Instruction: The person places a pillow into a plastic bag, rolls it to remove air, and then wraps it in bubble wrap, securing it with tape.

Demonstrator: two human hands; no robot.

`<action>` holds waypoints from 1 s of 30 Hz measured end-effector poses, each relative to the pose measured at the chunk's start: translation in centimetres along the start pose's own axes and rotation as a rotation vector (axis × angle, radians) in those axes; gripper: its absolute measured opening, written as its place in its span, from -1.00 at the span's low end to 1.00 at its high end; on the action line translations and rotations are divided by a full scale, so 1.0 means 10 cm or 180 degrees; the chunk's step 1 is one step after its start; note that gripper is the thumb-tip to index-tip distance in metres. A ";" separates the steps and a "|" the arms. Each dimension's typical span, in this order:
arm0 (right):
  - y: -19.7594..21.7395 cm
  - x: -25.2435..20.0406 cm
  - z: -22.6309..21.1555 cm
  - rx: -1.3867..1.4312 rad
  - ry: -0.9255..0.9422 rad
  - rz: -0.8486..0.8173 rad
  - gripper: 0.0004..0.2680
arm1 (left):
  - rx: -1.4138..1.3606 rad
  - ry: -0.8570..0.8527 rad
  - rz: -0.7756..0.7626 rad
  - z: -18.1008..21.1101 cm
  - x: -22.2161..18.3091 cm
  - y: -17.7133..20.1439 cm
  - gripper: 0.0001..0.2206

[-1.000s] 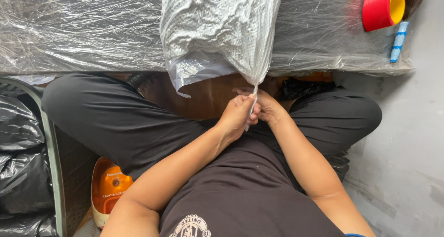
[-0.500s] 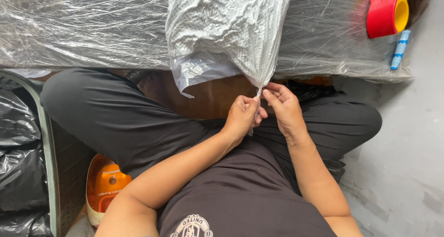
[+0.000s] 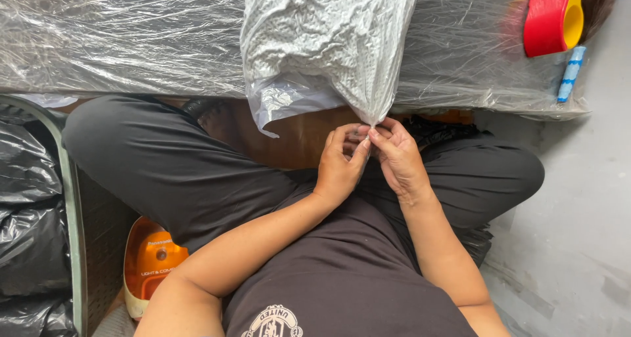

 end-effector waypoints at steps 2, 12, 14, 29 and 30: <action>-0.09 -0.06 -0.06 0.0008 0.0052 0.0022 -0.74 | 0.0106 -0.0161 0.0079 -0.01 -0.02 0.01 -0.72; 0.12 -0.07 0.08 -0.0678 0.0595 0.0216 -0.86 | 0.0788 -0.1101 0.0186 0.01 -0.02 0.02 -0.77; 0.10 -0.14 0.01 -0.1178 0.0749 0.0248 -0.82 | 0.0810 -0.1135 0.0098 -0.01 -0.04 -0.01 -0.74; 0.18 -0.09 -0.05 -0.1514 0.0594 0.0674 -0.93 | 0.0350 -0.0808 -0.0177 -0.12 0.02 -0.06 -0.71; 0.20 -0.07 -0.01 -0.1056 0.0389 0.0708 -0.92 | 0.0263 -0.0653 -0.0231 -0.16 0.04 -0.08 -0.74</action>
Point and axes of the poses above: each hand's wrist, its own x-axis towards the middle knuckle, its own y-axis out of the back of the hand, z = x × y, the point moved 2 cm from there along x, towards the middle knuckle, and after that the axes turned 8 degrees about x, right-handed, at the moved point
